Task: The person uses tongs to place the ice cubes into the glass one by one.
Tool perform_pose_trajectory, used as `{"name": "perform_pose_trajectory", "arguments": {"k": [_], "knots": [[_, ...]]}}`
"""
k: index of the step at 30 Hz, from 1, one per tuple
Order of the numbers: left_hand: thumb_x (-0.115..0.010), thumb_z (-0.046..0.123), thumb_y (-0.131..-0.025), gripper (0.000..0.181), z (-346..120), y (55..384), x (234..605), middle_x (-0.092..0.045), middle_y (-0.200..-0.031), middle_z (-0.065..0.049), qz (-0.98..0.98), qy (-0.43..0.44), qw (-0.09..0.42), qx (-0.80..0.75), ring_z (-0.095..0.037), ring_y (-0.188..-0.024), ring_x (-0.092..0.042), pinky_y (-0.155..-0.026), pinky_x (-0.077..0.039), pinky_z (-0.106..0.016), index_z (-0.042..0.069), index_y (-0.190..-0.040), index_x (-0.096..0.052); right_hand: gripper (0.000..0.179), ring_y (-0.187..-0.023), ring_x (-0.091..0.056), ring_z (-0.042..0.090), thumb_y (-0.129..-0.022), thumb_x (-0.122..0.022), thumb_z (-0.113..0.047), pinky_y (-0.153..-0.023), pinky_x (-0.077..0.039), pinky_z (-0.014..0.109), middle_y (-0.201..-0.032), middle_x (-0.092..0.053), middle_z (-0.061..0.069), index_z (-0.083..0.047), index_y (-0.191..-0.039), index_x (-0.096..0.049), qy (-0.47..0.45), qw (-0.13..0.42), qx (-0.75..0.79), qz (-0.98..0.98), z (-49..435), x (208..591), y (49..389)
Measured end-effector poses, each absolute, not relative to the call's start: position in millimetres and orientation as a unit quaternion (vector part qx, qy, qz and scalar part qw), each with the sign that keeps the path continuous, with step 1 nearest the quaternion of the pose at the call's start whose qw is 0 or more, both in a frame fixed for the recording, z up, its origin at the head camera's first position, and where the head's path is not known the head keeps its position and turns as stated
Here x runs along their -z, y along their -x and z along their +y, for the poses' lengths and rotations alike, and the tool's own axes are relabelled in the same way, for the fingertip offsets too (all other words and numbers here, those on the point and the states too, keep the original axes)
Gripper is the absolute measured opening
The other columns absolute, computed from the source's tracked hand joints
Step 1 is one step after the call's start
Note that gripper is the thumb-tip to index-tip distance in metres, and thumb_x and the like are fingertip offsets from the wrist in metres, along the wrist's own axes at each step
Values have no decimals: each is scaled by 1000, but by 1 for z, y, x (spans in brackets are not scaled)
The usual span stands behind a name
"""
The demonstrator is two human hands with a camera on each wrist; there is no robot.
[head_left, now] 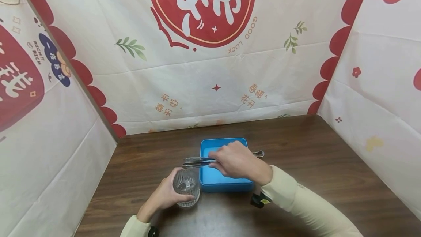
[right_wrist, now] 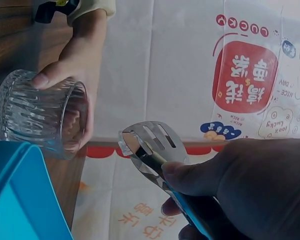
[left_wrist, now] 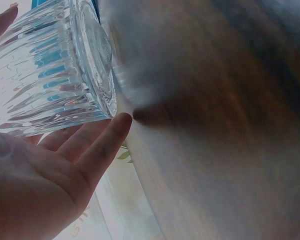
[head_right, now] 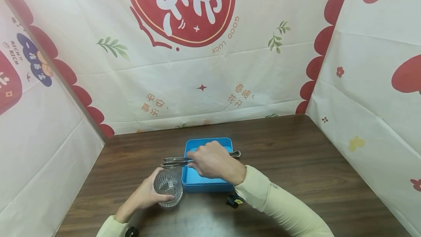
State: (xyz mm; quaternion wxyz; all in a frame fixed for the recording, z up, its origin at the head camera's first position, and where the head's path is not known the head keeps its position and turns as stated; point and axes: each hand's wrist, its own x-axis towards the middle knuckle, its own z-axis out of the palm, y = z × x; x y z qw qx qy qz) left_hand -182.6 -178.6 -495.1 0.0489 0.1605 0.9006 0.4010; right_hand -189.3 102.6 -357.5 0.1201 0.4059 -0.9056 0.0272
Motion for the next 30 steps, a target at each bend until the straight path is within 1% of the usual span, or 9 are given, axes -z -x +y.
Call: {"name": "perform_pose_trajectory", "arguments": {"k": [9,16,22,30], "knots": [[-92,51,-61,96,-178,182,493,-65,-107,0,895,-160,51,-414,-17,-92,-62,-81,-50,-38,18,-137,-43,22,-48,-39,6,-95,-64,-43,-44,-29,20,-59,-49,-11,-21,-92,-66,-413,103,-30,-904,95,364,191],[-91,50,-62,95,-178,183,493,-64,-109,-2,892,-160,62,-419,-17,-92,-61,-81,-50,-39,17,-137,-42,24,-48,-37,7,-95,-62,-45,-43,-26,21,-58,-45,-11,-21,-91,-65,-421,94,-31,-902,95,370,193],[-91,50,-63,93,-178,183,491,-64,-108,-1,894,-159,65,-414,-16,-91,-61,-80,-50,-37,17,-136,-42,26,-47,-36,6,-95,-63,-45,-43,-25,21,-55,-41,-11,-20,-89,-64,-428,90,-33,-899,96,373,195],[-90,52,-62,92,-178,183,492,-63,-110,0,898,-159,61,-407,-16,-93,-60,-82,-50,-38,18,-134,-43,25,-47,-36,5,-95,-63,-46,-43,-25,21,-56,-42,-11,-21,-90,-65,-433,77,-45,-897,97,377,197]]}}
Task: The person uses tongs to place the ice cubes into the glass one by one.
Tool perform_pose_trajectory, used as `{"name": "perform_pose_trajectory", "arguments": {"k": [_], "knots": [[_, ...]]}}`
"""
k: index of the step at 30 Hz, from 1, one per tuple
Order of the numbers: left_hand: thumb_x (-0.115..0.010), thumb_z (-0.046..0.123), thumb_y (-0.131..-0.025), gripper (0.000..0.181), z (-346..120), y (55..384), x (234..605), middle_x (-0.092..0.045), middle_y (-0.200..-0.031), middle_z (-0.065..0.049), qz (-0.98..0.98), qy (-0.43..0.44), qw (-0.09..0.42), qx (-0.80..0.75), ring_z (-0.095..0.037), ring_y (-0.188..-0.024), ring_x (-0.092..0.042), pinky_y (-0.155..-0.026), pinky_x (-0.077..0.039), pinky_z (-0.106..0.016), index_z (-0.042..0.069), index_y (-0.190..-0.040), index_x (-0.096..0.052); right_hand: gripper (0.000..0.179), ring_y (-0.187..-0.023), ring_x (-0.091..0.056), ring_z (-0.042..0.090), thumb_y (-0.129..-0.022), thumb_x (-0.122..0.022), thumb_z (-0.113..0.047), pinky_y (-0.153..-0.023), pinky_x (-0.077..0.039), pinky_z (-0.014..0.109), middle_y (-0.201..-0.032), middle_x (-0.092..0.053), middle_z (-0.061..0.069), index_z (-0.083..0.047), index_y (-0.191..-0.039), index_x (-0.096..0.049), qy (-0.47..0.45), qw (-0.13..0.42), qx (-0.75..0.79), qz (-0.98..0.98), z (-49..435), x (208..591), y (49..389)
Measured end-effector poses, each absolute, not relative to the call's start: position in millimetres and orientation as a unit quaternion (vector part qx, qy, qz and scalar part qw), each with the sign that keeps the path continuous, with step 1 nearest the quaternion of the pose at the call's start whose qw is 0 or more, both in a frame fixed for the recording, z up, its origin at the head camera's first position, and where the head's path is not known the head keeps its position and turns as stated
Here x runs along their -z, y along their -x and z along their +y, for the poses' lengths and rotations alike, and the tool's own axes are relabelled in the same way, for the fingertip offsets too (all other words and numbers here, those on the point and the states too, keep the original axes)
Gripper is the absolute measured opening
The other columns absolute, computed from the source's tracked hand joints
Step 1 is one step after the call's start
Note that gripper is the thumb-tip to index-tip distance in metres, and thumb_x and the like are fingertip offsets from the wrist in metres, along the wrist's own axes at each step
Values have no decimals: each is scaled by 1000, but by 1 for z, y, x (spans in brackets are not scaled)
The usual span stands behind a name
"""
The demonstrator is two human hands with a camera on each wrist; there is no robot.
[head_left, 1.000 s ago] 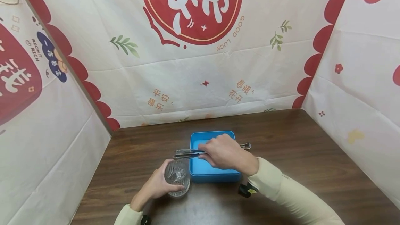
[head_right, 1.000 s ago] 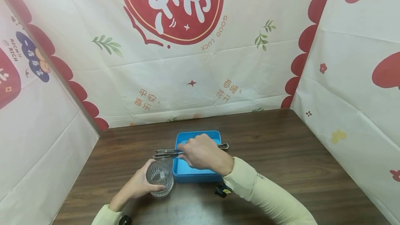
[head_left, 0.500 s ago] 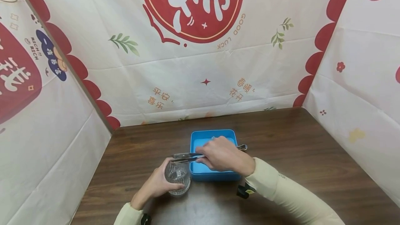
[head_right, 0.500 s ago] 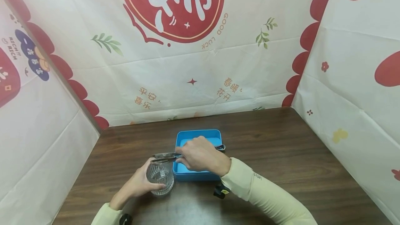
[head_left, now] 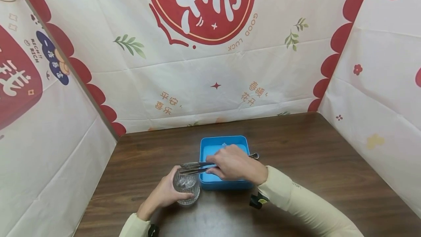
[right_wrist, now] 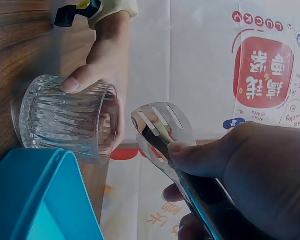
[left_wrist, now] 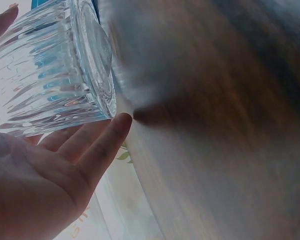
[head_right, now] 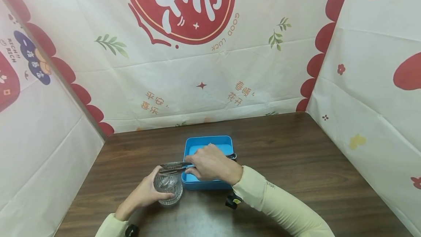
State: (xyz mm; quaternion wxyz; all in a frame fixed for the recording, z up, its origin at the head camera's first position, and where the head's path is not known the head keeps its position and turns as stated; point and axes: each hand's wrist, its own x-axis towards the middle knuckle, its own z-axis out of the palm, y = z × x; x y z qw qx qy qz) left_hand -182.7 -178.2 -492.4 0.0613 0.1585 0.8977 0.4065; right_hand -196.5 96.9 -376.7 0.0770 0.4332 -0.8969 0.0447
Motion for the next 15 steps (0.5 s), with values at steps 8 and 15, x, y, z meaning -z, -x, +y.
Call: {"name": "perform_pose_trajectory", "arguments": {"k": [8,15], "knots": [[-91,51,-63,94,-179,183,494,-64,-109,-2,896,-159,65,-410,-17,-94,-61,-81,-51,-39,18,-136,-42,25,-50,-39,5,-94,-64,-45,-44,-29,21,-60,-48,-12,-21,-90,-64,-427,71,-52,-900,104,377,198],[-91,51,-61,95,-179,183,494,-65,-108,-3,894,-160,63,-415,-16,-93,-63,-80,-52,-38,18,-136,-43,30,-55,-48,6,-91,-67,-46,-47,-36,20,-71,-63,-6,-18,-103,-69,-406,60,-43,-911,126,377,203]]}}
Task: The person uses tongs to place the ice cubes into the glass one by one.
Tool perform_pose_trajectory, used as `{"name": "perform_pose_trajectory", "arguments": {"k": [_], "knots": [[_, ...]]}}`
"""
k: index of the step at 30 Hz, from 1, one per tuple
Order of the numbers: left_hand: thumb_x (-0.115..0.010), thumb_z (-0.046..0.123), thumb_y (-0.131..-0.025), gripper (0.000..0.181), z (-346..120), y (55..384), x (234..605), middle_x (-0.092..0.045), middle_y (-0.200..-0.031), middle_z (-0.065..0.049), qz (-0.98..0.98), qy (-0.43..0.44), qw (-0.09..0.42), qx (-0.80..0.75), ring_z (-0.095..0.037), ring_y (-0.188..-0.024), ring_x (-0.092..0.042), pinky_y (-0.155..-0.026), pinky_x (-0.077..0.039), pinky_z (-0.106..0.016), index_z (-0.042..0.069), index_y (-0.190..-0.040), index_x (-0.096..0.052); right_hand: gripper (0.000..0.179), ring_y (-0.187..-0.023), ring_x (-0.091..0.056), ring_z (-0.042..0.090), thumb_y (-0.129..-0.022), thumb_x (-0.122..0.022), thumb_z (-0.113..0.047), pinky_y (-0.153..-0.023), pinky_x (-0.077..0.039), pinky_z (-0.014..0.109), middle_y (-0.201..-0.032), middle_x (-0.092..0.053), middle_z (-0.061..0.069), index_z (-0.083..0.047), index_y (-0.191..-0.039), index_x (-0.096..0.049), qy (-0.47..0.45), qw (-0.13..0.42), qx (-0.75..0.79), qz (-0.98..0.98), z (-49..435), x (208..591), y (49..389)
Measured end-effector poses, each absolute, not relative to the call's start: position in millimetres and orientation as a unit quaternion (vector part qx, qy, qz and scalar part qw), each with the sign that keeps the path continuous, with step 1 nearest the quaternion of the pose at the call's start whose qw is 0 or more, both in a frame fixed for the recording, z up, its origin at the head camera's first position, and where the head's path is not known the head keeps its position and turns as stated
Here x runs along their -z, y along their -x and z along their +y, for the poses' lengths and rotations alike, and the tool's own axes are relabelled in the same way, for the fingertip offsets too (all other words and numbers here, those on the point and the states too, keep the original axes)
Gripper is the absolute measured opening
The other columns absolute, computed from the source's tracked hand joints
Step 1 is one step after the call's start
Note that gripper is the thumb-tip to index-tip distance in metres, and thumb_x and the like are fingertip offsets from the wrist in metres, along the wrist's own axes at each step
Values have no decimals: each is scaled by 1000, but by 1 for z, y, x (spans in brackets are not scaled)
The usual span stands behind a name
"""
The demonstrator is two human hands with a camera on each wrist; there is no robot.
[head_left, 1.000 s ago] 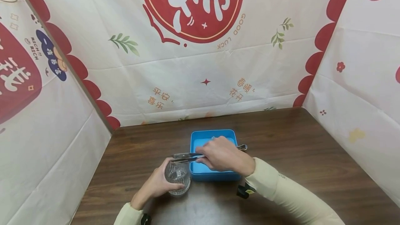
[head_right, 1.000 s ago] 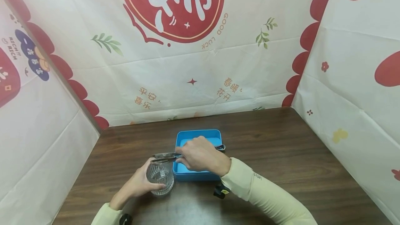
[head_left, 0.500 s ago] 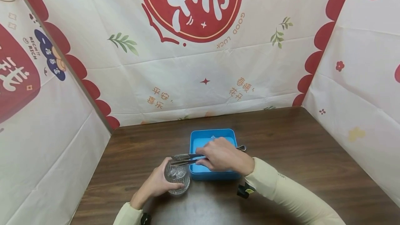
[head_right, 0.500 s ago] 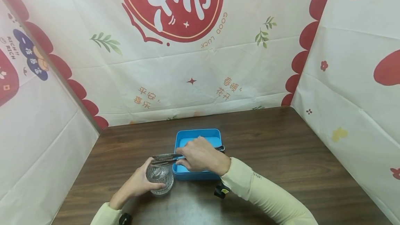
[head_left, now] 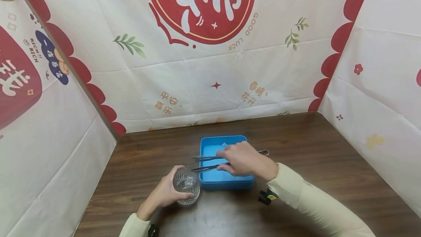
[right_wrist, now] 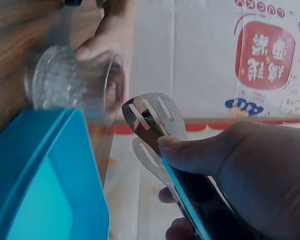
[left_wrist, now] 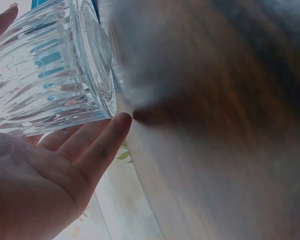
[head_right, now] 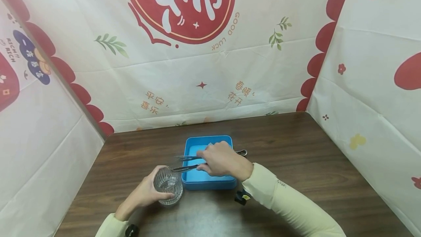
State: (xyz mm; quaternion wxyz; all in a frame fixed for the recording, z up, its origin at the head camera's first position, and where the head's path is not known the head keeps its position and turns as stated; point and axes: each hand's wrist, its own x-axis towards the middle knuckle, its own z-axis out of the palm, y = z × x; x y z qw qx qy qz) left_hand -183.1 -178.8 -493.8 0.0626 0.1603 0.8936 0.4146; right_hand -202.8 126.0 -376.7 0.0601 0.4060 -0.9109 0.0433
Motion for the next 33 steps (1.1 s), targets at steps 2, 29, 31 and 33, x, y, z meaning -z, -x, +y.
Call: {"name": "perform_pose_trajectory", "arguments": {"k": [2,29,31,33], "knots": [[-91,51,-61,95,-179,183,494,-65,-109,-4,894,-160,61,-414,-17,-94,-63,-81,-52,-38,18,-136,-43,36,-62,-57,9,-91,-68,-47,-49,-39,20,-84,-71,-2,-16,-111,-70,-392,52,-35,-918,134,378,204],[-93,49,-59,94,-178,184,496,-66,-109,-5,899,-160,49,-404,-18,-95,-63,-83,-52,-41,19,-134,-45,38,-72,-60,14,-80,-82,-29,-66,-54,29,-103,-73,2,-19,-115,-74,-262,-114,-1,-958,196,370,213],[-93,49,-59,94,-178,184,496,-65,-109,-5,899,-161,50,-404,-18,-95,-63,-83,-51,-41,19,-135,-44,35,-71,-60,14,-80,-82,-28,-68,-56,31,-101,-73,1,-20,-114,-75,-263,-123,1,-957,196,371,213],[-92,49,-60,94,-178,184,495,-65,-110,-5,899,-160,52,-403,-19,-95,-63,-83,-51,-41,19,-135,-44,33,-71,-60,14,-80,-82,-28,-68,-56,31,-100,-73,0,-20,-112,-75,-265,-127,4,-956,195,371,214]]}}
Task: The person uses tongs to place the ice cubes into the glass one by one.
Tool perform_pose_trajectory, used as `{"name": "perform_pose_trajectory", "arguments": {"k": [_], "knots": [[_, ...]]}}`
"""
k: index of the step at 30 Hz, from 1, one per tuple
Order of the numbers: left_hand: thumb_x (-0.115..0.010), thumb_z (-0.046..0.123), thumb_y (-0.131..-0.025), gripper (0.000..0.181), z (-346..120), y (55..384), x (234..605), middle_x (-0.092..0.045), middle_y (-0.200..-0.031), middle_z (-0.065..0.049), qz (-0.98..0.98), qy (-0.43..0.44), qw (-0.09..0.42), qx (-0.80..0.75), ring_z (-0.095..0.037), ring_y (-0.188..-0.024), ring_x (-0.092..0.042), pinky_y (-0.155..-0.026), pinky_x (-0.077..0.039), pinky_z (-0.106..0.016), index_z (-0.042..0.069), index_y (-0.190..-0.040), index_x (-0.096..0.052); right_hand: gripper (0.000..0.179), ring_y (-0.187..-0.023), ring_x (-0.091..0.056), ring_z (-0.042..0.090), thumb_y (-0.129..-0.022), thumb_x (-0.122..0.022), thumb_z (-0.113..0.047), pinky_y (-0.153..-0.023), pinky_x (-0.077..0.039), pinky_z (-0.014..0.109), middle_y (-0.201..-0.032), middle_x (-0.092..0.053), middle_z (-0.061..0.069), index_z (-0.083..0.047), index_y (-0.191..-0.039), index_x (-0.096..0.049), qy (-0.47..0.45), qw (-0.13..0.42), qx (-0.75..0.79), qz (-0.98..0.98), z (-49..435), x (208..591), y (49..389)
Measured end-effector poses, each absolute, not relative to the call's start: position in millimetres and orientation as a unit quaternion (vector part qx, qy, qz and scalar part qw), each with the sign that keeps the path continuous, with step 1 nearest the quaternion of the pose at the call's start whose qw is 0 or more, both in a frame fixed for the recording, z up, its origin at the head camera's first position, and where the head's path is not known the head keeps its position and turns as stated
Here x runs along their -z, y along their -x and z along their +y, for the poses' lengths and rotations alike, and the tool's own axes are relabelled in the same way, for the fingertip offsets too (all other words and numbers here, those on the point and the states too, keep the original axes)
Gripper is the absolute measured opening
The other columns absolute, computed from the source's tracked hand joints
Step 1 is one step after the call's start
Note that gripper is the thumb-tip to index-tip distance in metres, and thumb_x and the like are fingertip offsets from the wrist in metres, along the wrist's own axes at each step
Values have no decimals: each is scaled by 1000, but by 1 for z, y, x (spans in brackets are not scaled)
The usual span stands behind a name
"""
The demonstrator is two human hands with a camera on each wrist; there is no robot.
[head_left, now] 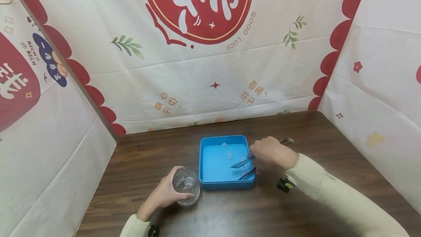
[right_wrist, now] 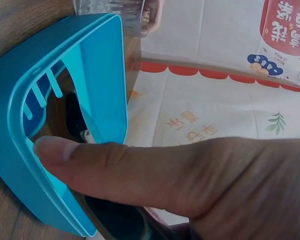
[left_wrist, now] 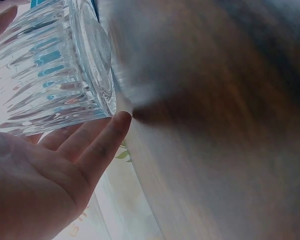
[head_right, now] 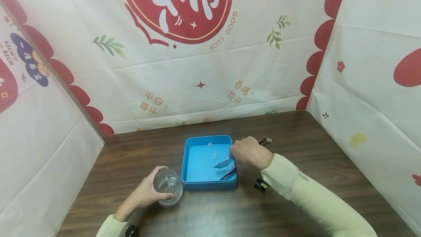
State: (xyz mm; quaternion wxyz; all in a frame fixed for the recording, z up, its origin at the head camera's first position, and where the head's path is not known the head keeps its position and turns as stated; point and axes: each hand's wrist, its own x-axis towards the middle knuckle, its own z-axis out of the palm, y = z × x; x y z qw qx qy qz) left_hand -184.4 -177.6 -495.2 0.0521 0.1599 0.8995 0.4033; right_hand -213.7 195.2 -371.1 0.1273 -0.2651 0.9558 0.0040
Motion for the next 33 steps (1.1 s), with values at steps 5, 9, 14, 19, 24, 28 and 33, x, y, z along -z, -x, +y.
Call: {"name": "perform_pose_trajectory", "arguments": {"k": [5,9,14,19,24,28,33], "knots": [[-92,49,-60,94,-177,184,495,-65,-109,-6,899,-158,52,-405,-19,-95,-63,-83,-52,-40,18,-135,-44,31,-69,-57,15,-78,-84,-25,-65,-54,29,-96,-72,0,-19,-108,-77,271,129,-9,954,192,374,215],[-92,49,-60,94,-177,185,494,-65,-110,-6,900,-157,50,-405,-19,-95,-63,-82,-52,-40,18,-135,-44,27,-63,-54,14,-79,-82,-22,-57,-49,25,-88,-70,-1,-18,-105,-77,274,117,-25,954,188,376,216],[-93,48,-60,94,-177,185,494,-65,-111,-7,899,-159,51,-405,-20,-95,-63,-83,-52,-42,17,-135,-44,13,-51,-48,13,-82,-79,-20,-49,-41,22,-64,-57,-3,-13,-92,-76,274,59,-81,956,182,376,216],[-92,48,-61,94,-178,185,494,-65,-111,-8,900,-157,53,-403,-20,-95,-62,-83,-52,-42,17,-135,-44,13,-47,-43,13,-83,-79,-21,-47,-36,21,-55,-49,-2,-11,-82,-72,262,1,-143,954,178,378,216],[-93,47,-61,94,-178,185,495,-64,-112,-7,897,-157,55,-410,-20,-96,-62,-83,-52,-42,17,-135,-44,17,-46,-43,14,-81,-81,-24,-47,-37,22,-55,-50,0,-10,-83,-72,250,-25,-168,953,175,379,215],[-93,47,-61,94,-178,185,495,-64,-111,-7,897,-157,55,-410,-20,-96,-62,-83,-51,-42,17,-135,-44,16,-46,-43,13,-82,-81,-23,-47,-37,21,-55,-50,0,-10,-84,-72,248,-28,-175,952,174,380,215],[-92,47,-61,93,-179,185,496,-64,-112,-7,897,-154,58,-410,-20,-96,-62,-83,-52,-42,18,-135,-44,14,-45,-43,13,-82,-80,-21,-46,-36,21,-54,-49,0,-9,-84,-72,253,-29,-184,949,174,381,215]]}}
